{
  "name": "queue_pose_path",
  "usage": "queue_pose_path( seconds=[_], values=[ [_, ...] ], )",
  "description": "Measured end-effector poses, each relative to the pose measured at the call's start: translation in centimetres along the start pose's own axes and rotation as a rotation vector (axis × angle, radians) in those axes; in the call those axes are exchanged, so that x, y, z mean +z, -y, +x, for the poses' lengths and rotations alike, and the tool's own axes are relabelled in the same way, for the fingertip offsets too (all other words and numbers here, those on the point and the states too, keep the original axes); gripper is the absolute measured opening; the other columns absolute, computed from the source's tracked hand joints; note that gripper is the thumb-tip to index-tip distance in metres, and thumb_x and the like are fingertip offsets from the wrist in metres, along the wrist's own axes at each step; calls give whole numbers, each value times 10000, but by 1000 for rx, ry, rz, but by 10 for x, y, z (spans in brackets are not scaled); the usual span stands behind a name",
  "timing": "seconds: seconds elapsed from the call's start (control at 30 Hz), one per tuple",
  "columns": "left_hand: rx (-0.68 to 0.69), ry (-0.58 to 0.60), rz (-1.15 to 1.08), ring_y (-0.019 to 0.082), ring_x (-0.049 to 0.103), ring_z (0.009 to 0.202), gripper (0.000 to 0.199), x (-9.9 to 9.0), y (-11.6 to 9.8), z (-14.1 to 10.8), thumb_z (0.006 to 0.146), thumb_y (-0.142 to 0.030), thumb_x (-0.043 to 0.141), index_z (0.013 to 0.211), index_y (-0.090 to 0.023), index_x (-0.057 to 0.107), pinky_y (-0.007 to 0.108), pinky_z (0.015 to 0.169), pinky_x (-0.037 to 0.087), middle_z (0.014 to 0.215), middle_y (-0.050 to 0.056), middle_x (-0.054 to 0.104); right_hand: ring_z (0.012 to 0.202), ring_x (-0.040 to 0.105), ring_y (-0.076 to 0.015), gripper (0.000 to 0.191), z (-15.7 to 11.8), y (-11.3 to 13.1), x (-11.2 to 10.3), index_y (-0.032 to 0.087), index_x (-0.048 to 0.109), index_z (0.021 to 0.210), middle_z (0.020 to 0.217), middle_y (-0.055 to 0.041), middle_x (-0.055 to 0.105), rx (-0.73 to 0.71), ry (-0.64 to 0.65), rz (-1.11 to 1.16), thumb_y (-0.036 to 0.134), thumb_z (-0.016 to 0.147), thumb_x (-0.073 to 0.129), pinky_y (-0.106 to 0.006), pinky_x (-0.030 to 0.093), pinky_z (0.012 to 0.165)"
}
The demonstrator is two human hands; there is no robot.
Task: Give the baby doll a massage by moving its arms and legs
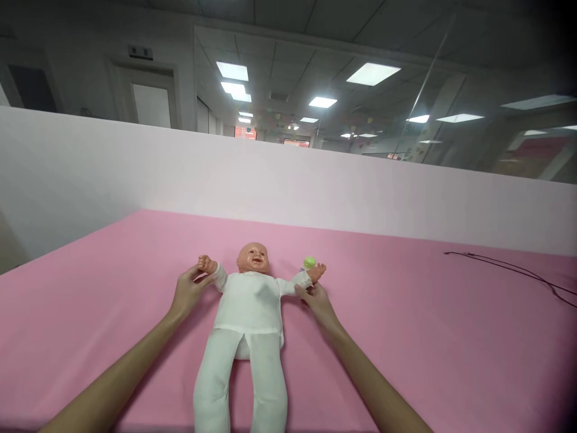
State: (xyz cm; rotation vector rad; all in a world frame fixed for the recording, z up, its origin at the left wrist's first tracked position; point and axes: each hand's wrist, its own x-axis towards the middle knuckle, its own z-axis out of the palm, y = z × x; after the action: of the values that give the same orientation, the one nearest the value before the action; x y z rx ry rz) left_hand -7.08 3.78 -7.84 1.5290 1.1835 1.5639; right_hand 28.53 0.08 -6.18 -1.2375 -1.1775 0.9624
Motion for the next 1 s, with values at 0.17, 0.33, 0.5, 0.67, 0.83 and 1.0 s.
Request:
queue_pose_path(
  seconds=[0.17,0.33,0.5,0.67,0.83,1.0],
  values=[
    [215,52,136,294,694,1112,260,5,10,-9,860,-318,710,1105,-232,732,459,1004,543,1187,71,756,924,693,-265,298,-3,-3,14,176,652,1151,1073,-96,745,-334,82,-368,334,902,611,-394,559,807],
    [621,313,359,225,671,1145,327,6,9,-12,1014,-165,469,1224,-251,705,400,982,528,1239,70,736,1028,651,-257,474,-9,-9,15,244,682,1266,1361,-85,683,-850,298,-889,81,937,383,-396,543,808],
    [609,360,358,239,638,1219,349,10,8,-17,1027,-198,441,1243,-256,709,426,1052,491,1304,85,705,1020,663,-255,481,-10,-8,14,279,666,1316,1409,-75,657,-846,353,-956,101,943,418,-405,538,847],
    [151,109,59,272,633,1193,361,15,15,-15,972,-364,522,1266,-187,634,427,1032,499,1292,114,687,836,677,-263,219,0,-10,17,199,688,1032,966,-83,759,-374,37,-425,328,905,566,-389,545,747],
    [-123,-76,-149,266,674,954,456,9,19,-7,860,-578,641,1024,-153,620,360,836,540,1022,110,708,576,545,-182,427,-3,-16,19,207,594,944,694,-7,635,-152,-85,-114,601,818,701,-305,459,536],
    [150,118,15,262,657,1093,296,8,5,-16,964,-360,526,1142,-173,671,374,937,526,1161,101,720,754,671,-240,290,-11,-19,19,183,667,1040,848,-61,739,-266,-10,-218,401,849,657,-344,548,666]
  ],
)
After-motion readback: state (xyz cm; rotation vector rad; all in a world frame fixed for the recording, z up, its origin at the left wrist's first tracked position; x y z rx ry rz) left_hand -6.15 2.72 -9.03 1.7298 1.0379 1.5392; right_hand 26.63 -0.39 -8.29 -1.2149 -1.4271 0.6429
